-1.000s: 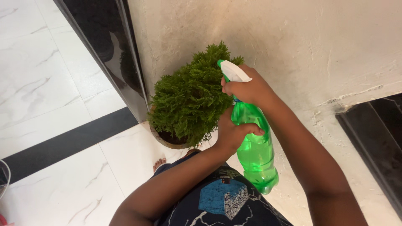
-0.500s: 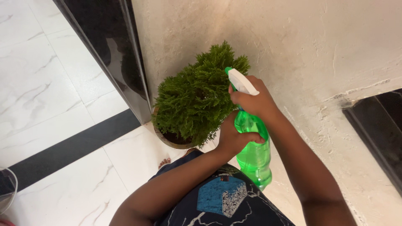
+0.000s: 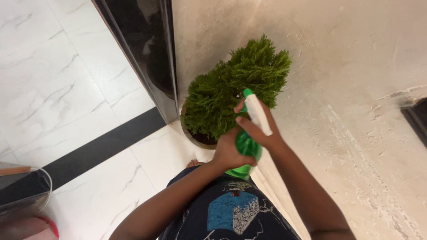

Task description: The person sprays a potted plant with a green spray bottle, moving around the plant to cover different sides. The person also removes a small dried leaf from the plant during the process.

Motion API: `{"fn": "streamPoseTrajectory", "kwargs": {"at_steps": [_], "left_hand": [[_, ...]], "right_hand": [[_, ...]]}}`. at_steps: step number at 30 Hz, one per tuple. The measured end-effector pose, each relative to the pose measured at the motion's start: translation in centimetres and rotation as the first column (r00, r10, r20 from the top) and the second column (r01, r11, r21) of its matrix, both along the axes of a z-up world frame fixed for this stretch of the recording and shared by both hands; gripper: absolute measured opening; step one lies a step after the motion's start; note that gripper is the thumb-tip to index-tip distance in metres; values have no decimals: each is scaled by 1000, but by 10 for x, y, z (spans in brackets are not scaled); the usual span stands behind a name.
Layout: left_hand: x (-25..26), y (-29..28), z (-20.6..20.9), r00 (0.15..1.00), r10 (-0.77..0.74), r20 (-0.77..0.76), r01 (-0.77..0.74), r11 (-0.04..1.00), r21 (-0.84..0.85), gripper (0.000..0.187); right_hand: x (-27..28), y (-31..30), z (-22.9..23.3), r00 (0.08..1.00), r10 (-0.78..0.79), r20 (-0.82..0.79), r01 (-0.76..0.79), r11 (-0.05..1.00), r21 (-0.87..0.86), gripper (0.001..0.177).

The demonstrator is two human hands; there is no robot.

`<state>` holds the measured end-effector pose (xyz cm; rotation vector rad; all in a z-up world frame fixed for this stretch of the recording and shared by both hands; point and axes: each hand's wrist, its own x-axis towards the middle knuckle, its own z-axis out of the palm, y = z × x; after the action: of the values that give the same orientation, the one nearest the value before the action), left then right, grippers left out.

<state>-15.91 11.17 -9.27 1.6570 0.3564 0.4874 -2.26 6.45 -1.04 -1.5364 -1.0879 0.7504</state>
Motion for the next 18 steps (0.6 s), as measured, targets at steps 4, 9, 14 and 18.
{"fn": "streamPoseTrajectory", "kwargs": {"at_steps": [4,9,14,18], "left_hand": [[-25,23,-10,997,-38,-72,36,999,-23,95],[-31,51,-5,975,-117,-188,127,991,43,98],[-33,72,-2,985,-109,-132,124,985,116,106],[-41,79,-20,954,-124,-274,140,989,40,92]], "right_hand": [[-22,6,-26,998,-69,-7,69,997,16,32],[-26,17,-54,986,-114,-120,126,986,107,33],[-22,34,-74,983,-103,-153,129,977,168,42],[-32,34,-92,968,-142,-206,161,984,77,45]]}}
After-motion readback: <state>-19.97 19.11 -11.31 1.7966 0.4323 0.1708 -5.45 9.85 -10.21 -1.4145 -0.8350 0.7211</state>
